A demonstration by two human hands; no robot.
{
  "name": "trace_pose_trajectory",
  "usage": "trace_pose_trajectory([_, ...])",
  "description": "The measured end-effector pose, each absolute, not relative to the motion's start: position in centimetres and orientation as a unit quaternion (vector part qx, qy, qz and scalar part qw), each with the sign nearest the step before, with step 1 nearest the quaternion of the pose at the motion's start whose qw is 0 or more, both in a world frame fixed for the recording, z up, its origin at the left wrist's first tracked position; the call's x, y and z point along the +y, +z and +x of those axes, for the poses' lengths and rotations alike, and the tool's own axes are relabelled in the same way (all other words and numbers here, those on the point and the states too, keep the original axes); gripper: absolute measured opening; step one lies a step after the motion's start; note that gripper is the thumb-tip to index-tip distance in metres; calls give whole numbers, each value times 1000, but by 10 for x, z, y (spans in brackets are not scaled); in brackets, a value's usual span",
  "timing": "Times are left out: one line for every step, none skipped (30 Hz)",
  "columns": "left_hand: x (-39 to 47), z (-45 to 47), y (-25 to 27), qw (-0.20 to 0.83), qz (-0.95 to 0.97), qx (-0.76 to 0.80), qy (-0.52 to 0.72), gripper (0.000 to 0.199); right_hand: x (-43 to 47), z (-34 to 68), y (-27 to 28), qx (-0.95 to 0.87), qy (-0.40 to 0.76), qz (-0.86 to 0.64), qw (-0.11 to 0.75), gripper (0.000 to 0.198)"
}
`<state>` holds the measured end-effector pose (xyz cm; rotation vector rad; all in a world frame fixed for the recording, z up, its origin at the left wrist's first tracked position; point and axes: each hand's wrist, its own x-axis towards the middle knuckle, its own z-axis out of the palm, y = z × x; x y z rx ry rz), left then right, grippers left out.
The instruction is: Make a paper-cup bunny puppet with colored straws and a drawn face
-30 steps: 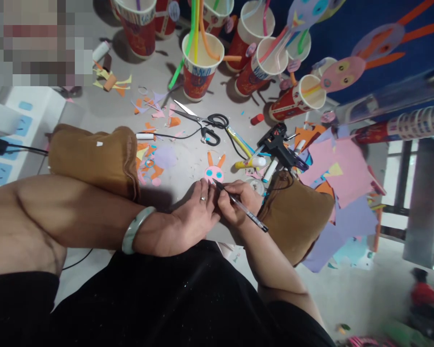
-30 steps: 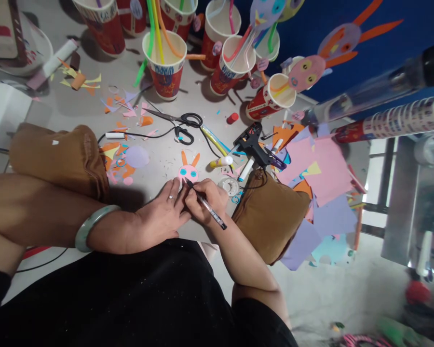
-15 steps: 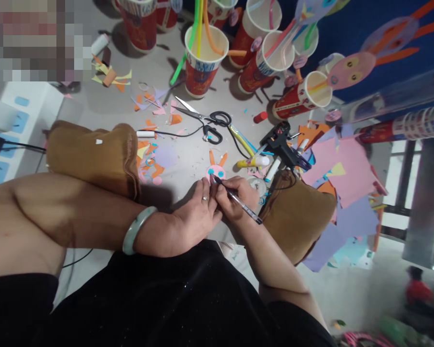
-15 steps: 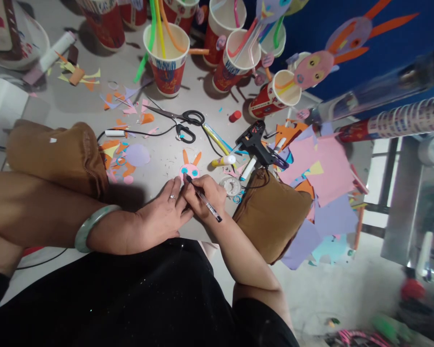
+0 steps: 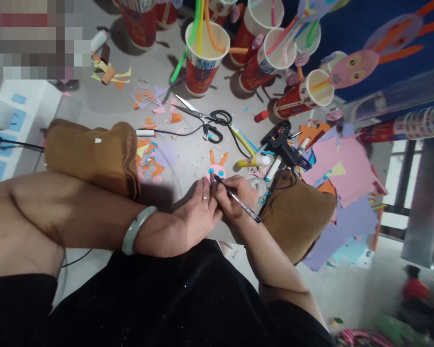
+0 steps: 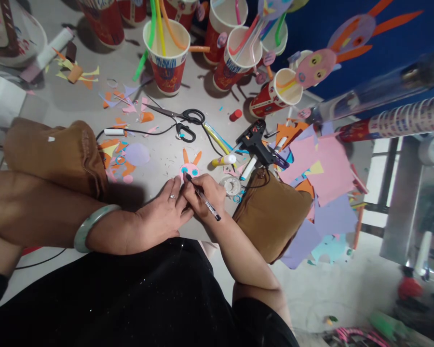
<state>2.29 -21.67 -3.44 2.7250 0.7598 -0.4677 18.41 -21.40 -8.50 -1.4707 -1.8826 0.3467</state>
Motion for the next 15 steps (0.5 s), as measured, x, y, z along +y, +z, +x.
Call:
trace_pose_trajectory([-217, 23, -34, 140, 940, 267, -162, 68, -214, 184, -85, -727, 133, -577, 348, 7])
trace_pose_trajectory([-217, 23, -34, 139, 939, 270, -162, 68, -215, 185, -86, -726, 130, -584, 339, 8])
trace_pose_trajectory([-218, 23, -34, 134, 939, 271, -163, 69, -215, 185, -86, -725, 129, -590, 331, 9])
trace_pose_trajectory([-218, 23, -34, 126, 940, 271, -165, 69, -215, 185, -86, -725, 129, -592, 328, 9])
trace_pose_trajectory([-219, 23, -34, 118, 941, 270, -167, 69, -215, 185, -86, -723, 133, -593, 327, 9])
trace_pose_trajectory([-219, 23, -34, 112, 941, 269, -170, 69, -215, 185, -86, -721, 138, -593, 329, 9])
trace_pose_trajectory([-219, 23, -34, 109, 942, 267, -172, 69, -215, 185, -86, -720, 143, -591, 334, 8])
trace_pose_trajectory([-219, 23, -34, 108, 942, 265, -175, 69, -215, 185, -85, -721, 144, -587, 339, 8])
trace_pose_trajectory([-219, 23, -33, 109, 942, 263, -178, 70, -215, 185, -85, -723, 146, -583, 342, 8])
trace_pose_trajectory([-218, 23, -33, 111, 942, 261, -179, 70, -214, 184, -85, -726, 146, -577, 343, 8])
trace_pose_trajectory([-218, 23, -32, 114, 942, 259, -178, 70, -214, 184, -84, -728, 147, -575, 343, 9])
trace_pose_trajectory([-218, 22, -31, 117, 943, 260, -174, 69, -214, 184, -84, -728, 148, -575, 342, 9])
trace_pose_trajectory([-217, 22, -31, 120, 942, 262, -170, 67, -214, 184, -84, -727, 152, -578, 339, 9])
trace_pose_trajectory([-217, 22, -30, 123, 942, 264, -167, 66, -214, 184, -83, -723, 156, -582, 337, 9])
trace_pose_trajectory([-217, 22, -30, 127, 941, 266, -165, 65, -215, 184, -83, -719, 159, -588, 336, 9])
